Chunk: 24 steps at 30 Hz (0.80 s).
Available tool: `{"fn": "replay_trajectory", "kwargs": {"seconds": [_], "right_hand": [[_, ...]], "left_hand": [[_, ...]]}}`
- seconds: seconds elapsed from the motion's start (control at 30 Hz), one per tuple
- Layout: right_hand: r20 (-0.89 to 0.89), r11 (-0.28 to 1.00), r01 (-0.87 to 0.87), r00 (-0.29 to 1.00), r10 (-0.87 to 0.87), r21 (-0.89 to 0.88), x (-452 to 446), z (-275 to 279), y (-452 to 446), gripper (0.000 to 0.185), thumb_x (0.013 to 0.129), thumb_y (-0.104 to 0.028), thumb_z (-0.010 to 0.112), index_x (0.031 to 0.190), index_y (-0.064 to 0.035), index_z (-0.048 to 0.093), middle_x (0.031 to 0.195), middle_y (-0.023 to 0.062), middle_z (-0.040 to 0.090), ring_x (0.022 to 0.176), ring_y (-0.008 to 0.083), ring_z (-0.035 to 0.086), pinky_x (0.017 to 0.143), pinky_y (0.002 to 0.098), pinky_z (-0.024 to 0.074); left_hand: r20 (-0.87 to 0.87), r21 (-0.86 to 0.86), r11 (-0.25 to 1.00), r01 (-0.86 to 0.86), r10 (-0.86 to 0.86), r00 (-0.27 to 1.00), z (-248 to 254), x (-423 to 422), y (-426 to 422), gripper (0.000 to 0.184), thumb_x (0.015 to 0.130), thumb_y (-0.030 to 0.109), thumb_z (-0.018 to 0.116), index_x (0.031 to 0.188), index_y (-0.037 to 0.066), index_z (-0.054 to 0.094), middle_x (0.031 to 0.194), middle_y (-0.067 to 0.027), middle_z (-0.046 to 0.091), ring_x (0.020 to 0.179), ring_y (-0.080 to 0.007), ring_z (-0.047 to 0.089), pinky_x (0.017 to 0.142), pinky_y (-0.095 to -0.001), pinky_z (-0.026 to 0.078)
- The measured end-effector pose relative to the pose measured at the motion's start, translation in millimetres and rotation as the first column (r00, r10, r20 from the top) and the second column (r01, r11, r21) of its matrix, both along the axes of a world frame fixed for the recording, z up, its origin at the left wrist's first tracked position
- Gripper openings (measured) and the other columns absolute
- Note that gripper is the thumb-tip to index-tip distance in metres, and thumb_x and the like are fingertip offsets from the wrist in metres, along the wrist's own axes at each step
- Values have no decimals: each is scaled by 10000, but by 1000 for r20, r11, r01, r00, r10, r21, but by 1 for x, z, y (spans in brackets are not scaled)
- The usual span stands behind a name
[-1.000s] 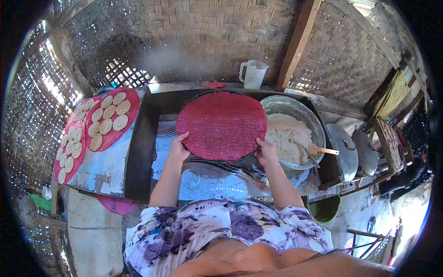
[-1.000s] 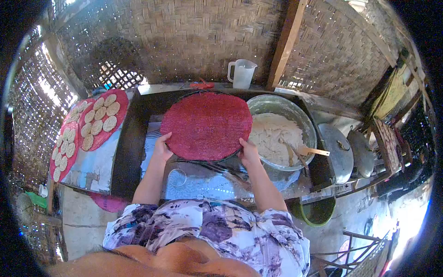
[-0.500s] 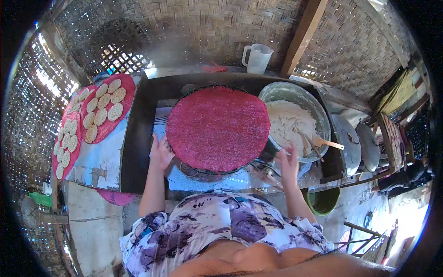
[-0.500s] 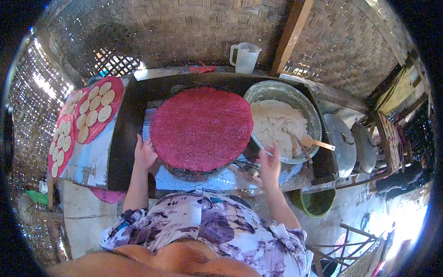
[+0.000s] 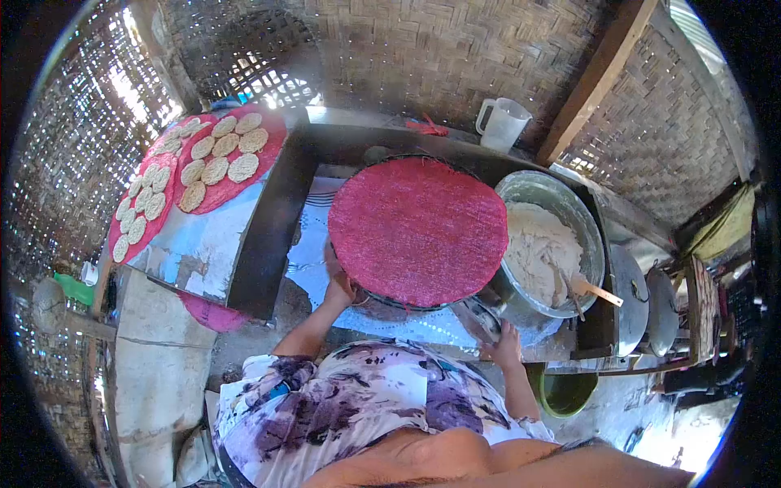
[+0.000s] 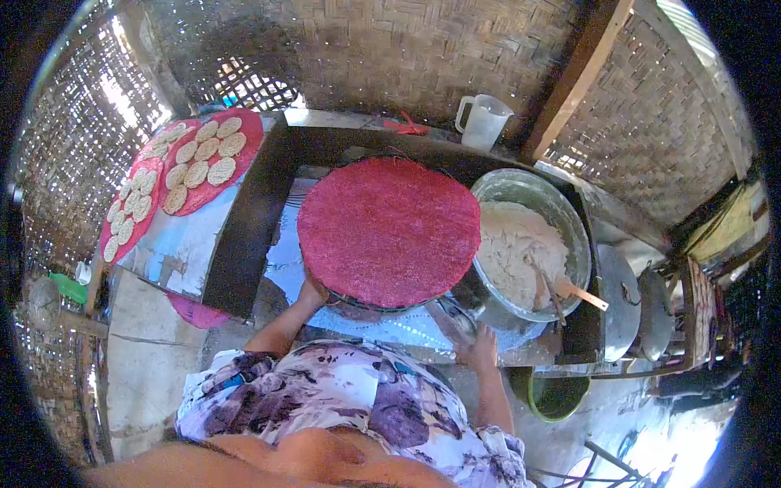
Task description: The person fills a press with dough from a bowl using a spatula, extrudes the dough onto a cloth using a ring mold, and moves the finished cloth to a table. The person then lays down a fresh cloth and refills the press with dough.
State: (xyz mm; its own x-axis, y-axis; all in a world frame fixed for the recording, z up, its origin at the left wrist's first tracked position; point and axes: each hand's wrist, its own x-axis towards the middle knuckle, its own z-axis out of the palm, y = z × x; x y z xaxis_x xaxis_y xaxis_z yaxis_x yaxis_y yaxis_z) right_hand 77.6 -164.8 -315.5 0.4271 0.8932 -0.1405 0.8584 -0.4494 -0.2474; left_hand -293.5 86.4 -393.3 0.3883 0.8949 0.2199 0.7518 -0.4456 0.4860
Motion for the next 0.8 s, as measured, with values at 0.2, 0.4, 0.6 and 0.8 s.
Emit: {"fn": "replay_trajectory", "kwargs": {"seconds": [0.2, 0.4, 0.6, 0.8], "right_hand": [[-376, 995, 50, 926, -14, 87, 3, -1, -44, 800, 552, -277, 787, 1196, -7, 395, 1079, 155, 532, 990, 275, 520, 858, 378, 408], [-716, 985, 117, 698, 8, 126, 14, 66, -73, 690, 565, -169, 750, 1163, -2, 449, 1024, 86, 560, 912, 180, 526, 826, 302, 415], [-970, 940, 316, 237, 52, 127, 20, 130, -86, 805, 558, -329, 773, 1180, 32, 412, 1021, 116, 550, 858, 209, 565, 689, 313, 467], [-971, 906, 348, 71, 229, 240, -18, 177, -40, 879, 570, -588, 719, 1101, 46, 422, 776, 126, 576, 566, 188, 561, 462, 279, 451]], "left_hand": [[133, -269, 912, -309, 353, 926, 5, -14, 1, 267, 739, 184, 575, 963, 38, 567, 926, -217, 587, 889, -385, 554, 754, -444, 441], [105, -162, 925, -345, 364, 926, 12, -57, 18, 173, 742, 191, 559, 733, 36, 634, 767, -167, 626, 742, -355, 602, 670, -446, 464], [477, -399, 752, -525, 659, 582, 147, -89, 49, 167, 743, 148, 632, 841, 13, 617, 713, -85, 621, 624, -145, 599, 578, -278, 480], [396, -26, 1000, -5, 15, 918, 243, 35, 1, 174, 707, 176, 665, 786, 24, 638, 726, -144, 626, 652, -236, 628, 613, -317, 496]]}}
